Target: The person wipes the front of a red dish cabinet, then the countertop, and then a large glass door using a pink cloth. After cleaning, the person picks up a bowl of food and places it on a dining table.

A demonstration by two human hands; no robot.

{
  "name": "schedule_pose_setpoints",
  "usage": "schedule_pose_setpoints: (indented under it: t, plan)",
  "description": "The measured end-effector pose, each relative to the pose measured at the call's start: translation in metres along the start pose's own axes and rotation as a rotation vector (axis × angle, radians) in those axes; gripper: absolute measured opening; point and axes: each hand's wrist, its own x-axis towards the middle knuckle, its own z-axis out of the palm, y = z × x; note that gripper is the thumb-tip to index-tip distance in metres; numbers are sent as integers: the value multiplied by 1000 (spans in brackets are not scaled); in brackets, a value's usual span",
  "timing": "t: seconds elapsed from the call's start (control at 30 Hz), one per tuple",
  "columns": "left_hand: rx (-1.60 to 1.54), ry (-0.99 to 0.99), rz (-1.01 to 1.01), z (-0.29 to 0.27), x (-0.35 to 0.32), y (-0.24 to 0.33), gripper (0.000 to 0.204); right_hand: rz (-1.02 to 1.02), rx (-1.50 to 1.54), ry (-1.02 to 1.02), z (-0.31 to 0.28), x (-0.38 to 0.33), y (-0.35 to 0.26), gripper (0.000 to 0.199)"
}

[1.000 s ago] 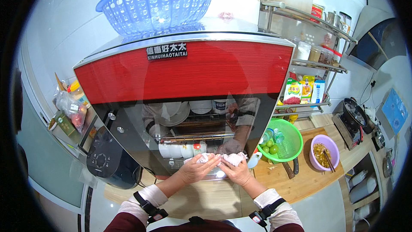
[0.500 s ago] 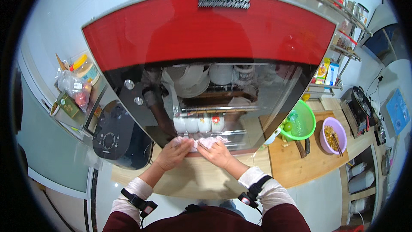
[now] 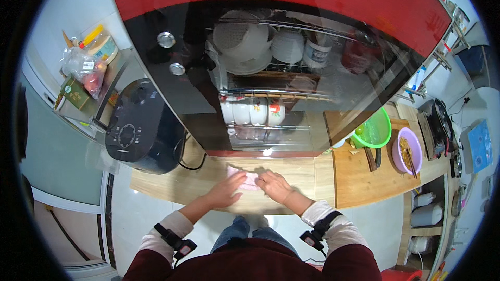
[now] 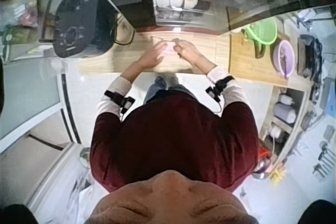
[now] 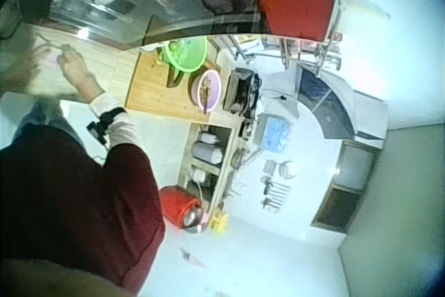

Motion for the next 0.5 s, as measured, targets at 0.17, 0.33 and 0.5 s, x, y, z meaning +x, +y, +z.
schedule_pose_setpoints:
  t: [0.17, 0.33, 0.5]
  plan:
    - [200, -87, 47, 72, 25, 7, 53, 255, 37, -72, 6, -88, 0, 35]
    - [383, 57, -41, 116, 25, 24, 52, 325, 33, -58, 23, -132, 0, 40]
    - [467, 11, -190, 137, 11, 25, 52, 313, -133, -3, 47, -132, 3, 40]
